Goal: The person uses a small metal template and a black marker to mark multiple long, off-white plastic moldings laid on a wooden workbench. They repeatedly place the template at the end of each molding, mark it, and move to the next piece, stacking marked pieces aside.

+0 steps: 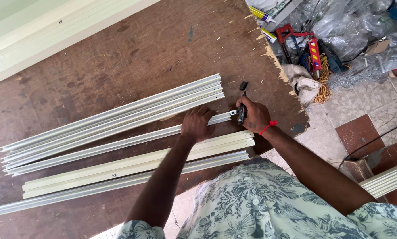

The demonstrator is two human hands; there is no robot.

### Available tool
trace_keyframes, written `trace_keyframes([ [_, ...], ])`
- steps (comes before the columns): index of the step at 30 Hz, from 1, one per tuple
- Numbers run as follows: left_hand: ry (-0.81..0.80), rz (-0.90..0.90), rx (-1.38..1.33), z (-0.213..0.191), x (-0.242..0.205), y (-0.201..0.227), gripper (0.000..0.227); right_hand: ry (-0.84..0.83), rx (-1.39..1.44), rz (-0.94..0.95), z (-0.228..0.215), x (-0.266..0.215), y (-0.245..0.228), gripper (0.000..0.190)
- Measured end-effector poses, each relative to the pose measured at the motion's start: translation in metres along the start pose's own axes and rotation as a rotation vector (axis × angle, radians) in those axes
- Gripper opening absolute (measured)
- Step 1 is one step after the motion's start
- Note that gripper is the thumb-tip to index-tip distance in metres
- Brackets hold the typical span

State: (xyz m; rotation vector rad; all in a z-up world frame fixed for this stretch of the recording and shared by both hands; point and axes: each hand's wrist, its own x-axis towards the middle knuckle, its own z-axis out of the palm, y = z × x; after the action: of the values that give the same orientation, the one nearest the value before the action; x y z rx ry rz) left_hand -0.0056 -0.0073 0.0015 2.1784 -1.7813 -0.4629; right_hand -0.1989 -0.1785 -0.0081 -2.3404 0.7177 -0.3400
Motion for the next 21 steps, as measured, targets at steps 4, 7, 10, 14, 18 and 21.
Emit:
trace_keyframes([
  [4, 0.021, -0.036, -0.027, 0.004, 0.007, 0.013, 0.047, -0.038, -0.044, 0.003, -0.003, 0.002, -0.006, 0.043],
  [7, 0.040, -0.055, -0.048, 0.006, 0.014, 0.020, 0.053, -0.032, -0.043, -0.005, -0.004, 0.002, -0.010, 0.042],
  [10, -0.009, -0.069, -0.031, 0.006, 0.019, 0.024, 0.055, -0.006, -0.004, -0.054, -0.004, 0.001, -0.015, 0.041],
  [14, 0.049, -0.041, -0.099, 0.010, 0.025, 0.030, 0.070, -0.032, 0.171, -0.152, -0.008, -0.001, -0.019, 0.046],
  [18, 0.021, -0.108, -0.078, 0.015, 0.030, 0.036, 0.065, -0.039, 0.192, -0.071, -0.010, -0.001, -0.020, 0.036],
  [21, 0.009, -0.127, -0.016, 0.014, 0.036, 0.038, 0.070, 0.008, 0.349, -0.015, -0.009, -0.004, -0.019, 0.030],
])
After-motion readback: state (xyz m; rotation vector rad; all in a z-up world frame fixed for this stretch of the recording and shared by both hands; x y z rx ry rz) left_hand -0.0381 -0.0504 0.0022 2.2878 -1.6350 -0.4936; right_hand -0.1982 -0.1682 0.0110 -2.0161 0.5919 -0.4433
